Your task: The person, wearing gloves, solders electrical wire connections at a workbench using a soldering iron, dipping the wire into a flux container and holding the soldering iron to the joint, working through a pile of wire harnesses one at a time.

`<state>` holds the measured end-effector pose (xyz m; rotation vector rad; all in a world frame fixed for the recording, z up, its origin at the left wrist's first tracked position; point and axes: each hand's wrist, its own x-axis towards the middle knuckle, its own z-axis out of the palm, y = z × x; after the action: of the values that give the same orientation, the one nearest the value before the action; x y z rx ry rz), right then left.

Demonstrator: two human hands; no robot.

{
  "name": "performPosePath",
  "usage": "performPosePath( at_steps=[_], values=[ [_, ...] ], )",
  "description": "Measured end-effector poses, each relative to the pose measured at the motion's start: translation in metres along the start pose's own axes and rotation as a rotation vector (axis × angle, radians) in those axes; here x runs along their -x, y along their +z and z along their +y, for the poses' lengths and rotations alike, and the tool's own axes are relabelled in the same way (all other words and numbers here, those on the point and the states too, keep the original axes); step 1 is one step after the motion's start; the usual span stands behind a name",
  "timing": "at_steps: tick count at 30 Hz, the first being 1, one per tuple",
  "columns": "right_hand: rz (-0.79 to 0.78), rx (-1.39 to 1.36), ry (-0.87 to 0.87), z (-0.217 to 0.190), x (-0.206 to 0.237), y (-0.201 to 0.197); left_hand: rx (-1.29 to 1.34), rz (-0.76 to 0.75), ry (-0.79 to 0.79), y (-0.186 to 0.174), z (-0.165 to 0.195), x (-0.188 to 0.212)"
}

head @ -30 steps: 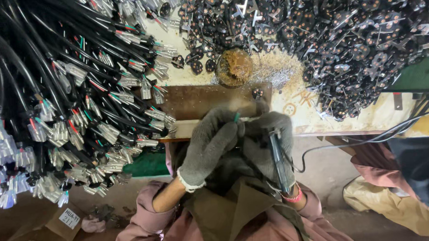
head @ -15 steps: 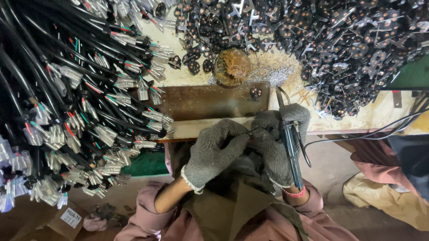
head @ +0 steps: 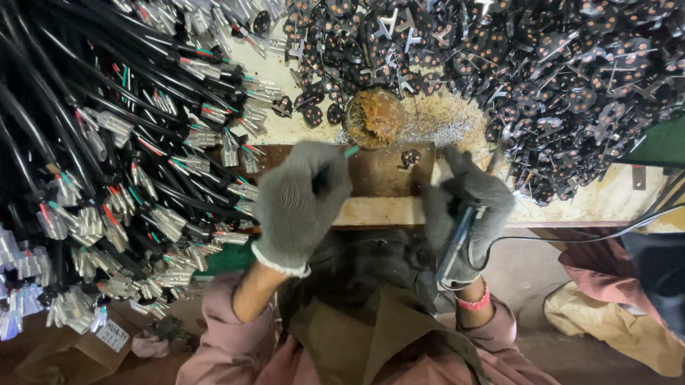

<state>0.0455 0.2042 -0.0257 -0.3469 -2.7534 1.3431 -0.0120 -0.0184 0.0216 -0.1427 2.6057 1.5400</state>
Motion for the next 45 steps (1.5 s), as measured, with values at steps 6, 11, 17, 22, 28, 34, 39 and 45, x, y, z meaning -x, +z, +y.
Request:
performPosePath(
  at_steps=[6,11,17,22,28,34,39,45],
  values=[
    [-0.008,0.055,-0.177,-0.043,-0.020,0.004,-0.051,-0.039,0.146,0.004,0.008,-0.034],
    [-0.081,-0.066,-0.231,-0.055,-0.032,-0.008,0.023,-0.079,0.024,-0.006,0.013,-0.016],
    [-0.157,0.068,-0.175,-0.059,-0.027,-0.002,0.089,-0.222,0.155,0.001,-0.014,0.005],
    [-0.276,0.246,0.033,-0.055,-0.014,-0.005,-0.071,-0.291,0.224,0.011,-0.021,0.007],
    [-0.140,0.013,-0.199,-0.022,0.003,-0.028,-0.200,-0.247,0.313,0.023,-0.018,0.011],
    [-0.175,0.022,-0.355,-0.004,0.011,-0.029,-0.292,-0.197,0.372,0.033,-0.025,0.017],
    [-0.197,0.010,-0.401,-0.001,0.009,-0.031,-0.320,-0.216,0.376,0.033,-0.026,0.018],
    [-0.246,0.008,-0.442,-0.001,0.008,-0.032,-0.240,-0.195,0.377,0.031,-0.023,0.016]
  ],
)
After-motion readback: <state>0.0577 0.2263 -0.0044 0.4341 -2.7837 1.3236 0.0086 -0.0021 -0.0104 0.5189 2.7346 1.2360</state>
